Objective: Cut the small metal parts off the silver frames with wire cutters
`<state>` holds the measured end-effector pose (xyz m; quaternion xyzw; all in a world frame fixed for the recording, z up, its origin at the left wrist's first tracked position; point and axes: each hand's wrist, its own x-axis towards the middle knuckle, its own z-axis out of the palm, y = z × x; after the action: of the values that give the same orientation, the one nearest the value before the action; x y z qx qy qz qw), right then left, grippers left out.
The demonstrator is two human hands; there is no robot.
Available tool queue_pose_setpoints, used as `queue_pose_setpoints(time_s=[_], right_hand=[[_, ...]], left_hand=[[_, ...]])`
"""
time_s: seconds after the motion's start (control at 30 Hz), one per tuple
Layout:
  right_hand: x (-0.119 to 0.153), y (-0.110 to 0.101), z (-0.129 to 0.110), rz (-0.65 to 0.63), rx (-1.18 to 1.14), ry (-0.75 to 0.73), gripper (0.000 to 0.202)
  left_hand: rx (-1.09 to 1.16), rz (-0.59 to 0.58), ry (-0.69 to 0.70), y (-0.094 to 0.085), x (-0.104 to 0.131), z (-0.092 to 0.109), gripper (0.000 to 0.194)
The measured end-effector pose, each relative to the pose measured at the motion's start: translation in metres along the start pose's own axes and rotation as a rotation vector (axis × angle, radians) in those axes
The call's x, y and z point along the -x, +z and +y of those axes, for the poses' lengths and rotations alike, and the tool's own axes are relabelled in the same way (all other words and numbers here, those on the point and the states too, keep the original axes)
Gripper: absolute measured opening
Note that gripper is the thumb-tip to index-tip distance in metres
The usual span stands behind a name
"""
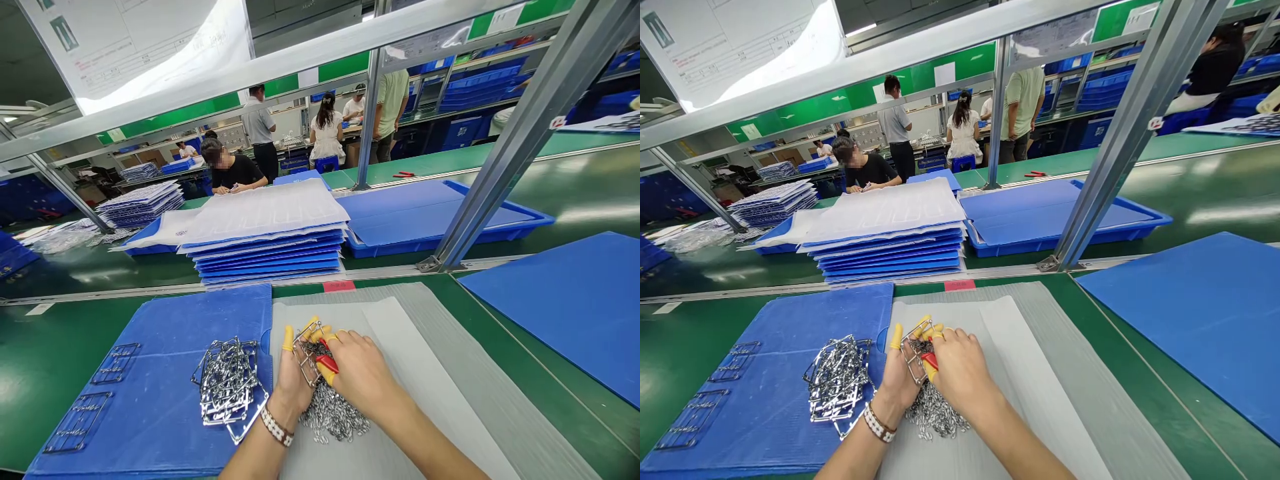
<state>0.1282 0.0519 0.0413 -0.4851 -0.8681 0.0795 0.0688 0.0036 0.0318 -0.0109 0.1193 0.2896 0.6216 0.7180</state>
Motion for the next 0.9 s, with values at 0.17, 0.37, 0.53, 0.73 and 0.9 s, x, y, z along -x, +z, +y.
queue_pose_setpoints(time_s=[0.17, 0.37, 0.53, 0.73, 0.9], right_hand=[[-0.001, 0.002, 0.001, -0.002, -0.01, -0.006, 0.019], [-0.001, -0.008, 0.001, -0.038, -0.036, -0.007, 0.016], [-0.001, -0.016, 0.003, -0.091, -0.028, 0.013, 0.017], [-0.001, -0.016, 0.0, -0.108, -0.021, -0.002, 0.017], [0.0, -0.012, -0.002, -0.083, 0.024, 0.01, 0.018]], left_hand=[[-0.049, 0.048, 0.028, -0.002, 0.0, -0.001, 0.057], [-0.14, 0.071, 0.04, -0.004, 0.001, -0.001, 0.059], [-0.158, 0.071, 0.019, -0.005, 0.001, -0.002, 0.061], [-0.149, 0.061, 0.043, -0.005, 0.0, -0.002, 0.061], [-0.128, 0.06, 0.015, -0.008, -0.001, -0.002, 0.061]])
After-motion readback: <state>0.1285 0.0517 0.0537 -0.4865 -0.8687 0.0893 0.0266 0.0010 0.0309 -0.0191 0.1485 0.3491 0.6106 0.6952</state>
